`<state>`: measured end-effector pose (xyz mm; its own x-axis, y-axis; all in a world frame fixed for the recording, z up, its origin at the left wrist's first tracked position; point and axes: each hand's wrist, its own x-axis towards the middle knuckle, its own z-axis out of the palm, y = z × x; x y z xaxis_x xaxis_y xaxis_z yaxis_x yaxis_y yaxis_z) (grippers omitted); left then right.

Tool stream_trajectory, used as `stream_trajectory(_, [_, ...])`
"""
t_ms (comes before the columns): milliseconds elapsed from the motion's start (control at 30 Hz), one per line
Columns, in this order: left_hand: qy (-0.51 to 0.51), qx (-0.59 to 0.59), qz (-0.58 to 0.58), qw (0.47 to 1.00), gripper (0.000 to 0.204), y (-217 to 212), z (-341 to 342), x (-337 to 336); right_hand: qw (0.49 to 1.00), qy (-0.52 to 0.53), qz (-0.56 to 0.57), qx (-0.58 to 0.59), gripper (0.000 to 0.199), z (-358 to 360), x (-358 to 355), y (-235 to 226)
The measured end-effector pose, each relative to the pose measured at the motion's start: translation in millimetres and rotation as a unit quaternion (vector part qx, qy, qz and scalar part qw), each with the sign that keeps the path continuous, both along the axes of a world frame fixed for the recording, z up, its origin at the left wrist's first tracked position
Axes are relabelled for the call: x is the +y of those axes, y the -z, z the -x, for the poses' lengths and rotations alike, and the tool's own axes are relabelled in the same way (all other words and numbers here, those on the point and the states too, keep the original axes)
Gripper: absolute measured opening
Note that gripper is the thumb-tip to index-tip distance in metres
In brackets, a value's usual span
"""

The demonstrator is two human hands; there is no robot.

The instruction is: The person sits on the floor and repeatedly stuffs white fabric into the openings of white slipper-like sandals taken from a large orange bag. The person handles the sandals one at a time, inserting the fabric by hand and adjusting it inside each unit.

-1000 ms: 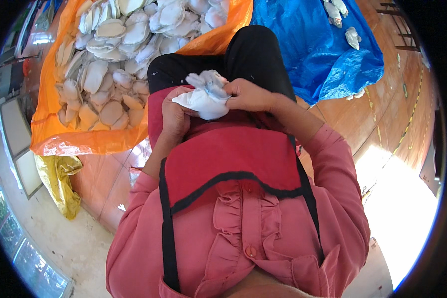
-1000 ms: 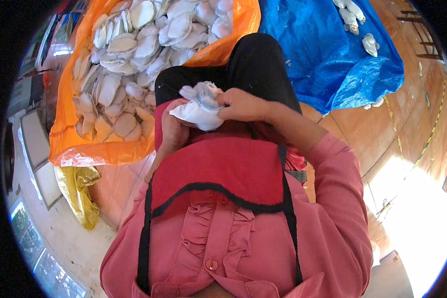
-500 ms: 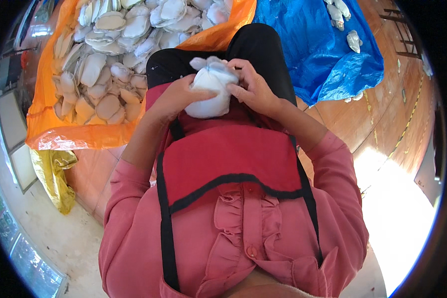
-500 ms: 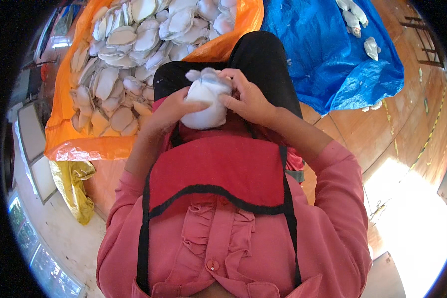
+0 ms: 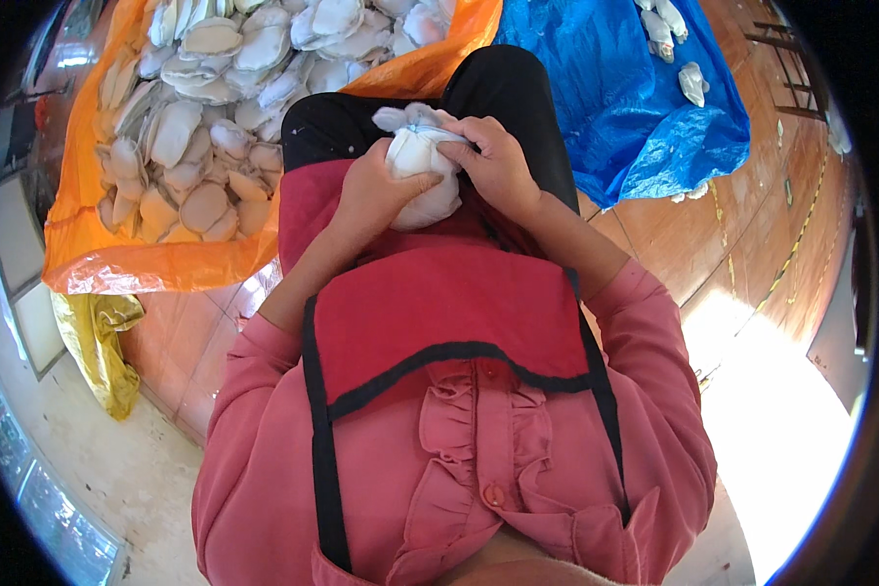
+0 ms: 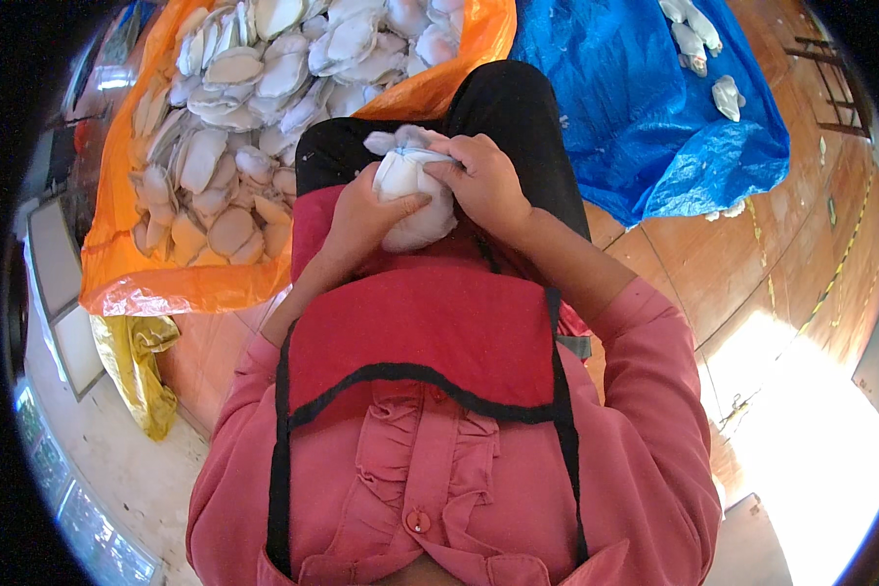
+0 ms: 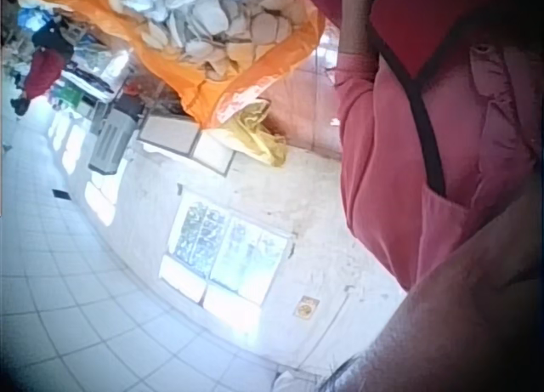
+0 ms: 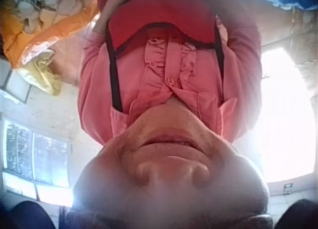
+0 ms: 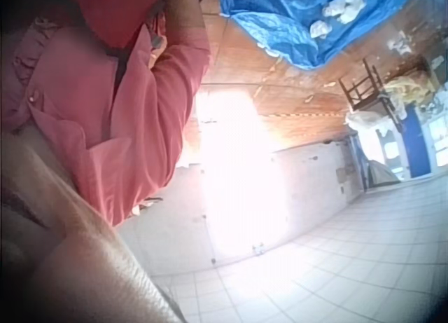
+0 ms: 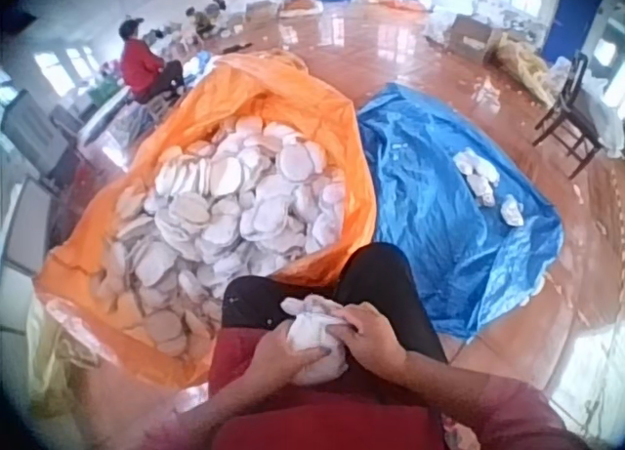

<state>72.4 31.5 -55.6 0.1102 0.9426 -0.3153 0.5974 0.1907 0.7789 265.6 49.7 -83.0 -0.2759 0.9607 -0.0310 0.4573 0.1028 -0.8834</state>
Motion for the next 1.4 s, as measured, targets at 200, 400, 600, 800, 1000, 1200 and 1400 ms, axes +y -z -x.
stream_trajectory(200, [0.047, -0.017, 0.024, 0.998, 0.063, -0.9, 9.8, 4.0, 0.982, -0.115, 0.097, 0.116, 0.026, -15.4, 10.7, -2.9])
stream_trajectory(400, [0.099, -0.005, 0.008, 0.995, 0.066, -17.5, 15.5, 9.4, 0.909, -0.17, 0.347, 0.155, 0.017, -27.5, 17.0, -34.2])
stream_trajectory(600, [0.1, 0.041, -0.018, 0.994, 0.056, -20.2, 12.8, 4.0, 0.821, -0.179, 0.485, 0.244, 0.03, -24.2, 0.5, -40.7])
stream_trajectory(800, [0.121, 0.031, -0.059, 0.99, 0.052, -23.9, 10.3, -5.2, 0.821, -0.289, 0.455, 0.185, 0.044, -30.6, -6.2, -34.7])
stream_trajectory(1000, [0.225, -0.01, -0.099, 0.969, 0.048, -13.2, 8.0, -11.3, 0.852, -0.246, 0.438, 0.148, 0.056, -27.3, -41.8, -16.3])
stream_trajectory(1200, [0.141, 0.071, -0.116, 0.981, 0.055, -7.6, -22.3, -24.3, 0.757, -0.002, 0.497, 0.424, 0.038, -3.9, -56.1, 2.3])
stream_trajectory(1400, [0.155, 0.071, -0.137, 0.976, 0.084, -15.6, -26.9, -16.8, 0.733, 0.106, 0.464, 0.486, 0.041, 8.4, -42.4, -7.9])
